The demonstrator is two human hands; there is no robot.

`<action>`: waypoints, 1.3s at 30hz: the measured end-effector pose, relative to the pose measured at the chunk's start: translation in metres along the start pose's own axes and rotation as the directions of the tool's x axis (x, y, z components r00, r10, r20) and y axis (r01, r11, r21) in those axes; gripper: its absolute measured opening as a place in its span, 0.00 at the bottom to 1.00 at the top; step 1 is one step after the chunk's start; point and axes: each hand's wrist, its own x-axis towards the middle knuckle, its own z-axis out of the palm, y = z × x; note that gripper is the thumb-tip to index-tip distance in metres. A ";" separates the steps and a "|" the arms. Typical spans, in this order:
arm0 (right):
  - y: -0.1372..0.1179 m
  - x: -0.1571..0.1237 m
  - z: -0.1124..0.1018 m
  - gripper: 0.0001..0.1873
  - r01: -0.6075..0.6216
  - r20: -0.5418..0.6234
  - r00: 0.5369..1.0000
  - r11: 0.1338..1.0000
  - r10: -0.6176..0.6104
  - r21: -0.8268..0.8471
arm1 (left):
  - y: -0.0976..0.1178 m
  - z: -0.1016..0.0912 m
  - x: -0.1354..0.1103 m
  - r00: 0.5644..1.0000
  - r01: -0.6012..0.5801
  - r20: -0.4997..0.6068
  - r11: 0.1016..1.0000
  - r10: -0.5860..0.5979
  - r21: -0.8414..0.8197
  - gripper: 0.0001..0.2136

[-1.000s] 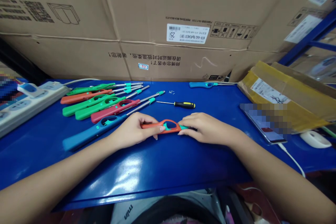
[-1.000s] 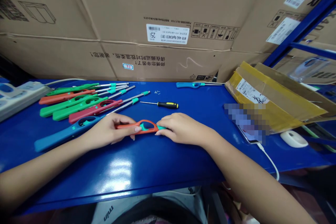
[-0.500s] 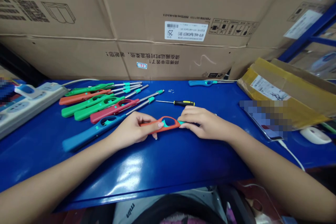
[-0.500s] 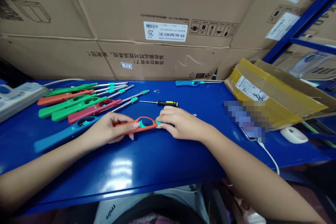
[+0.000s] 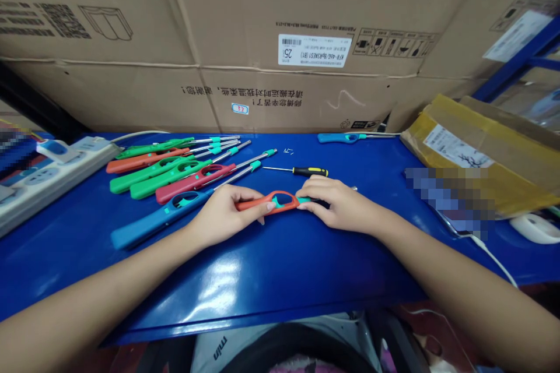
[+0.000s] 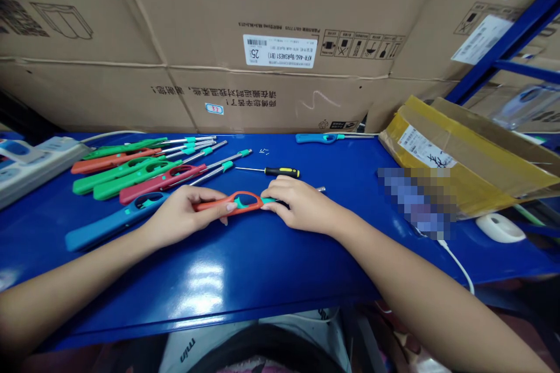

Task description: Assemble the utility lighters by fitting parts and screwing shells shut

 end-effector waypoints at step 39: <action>0.016 0.002 0.007 0.11 -0.418 -0.169 0.903 0.899 0.396 -0.127 | 0.067 0.080 0.228 0.883 -0.461 0.270 0.598 0.385 0.656 0.17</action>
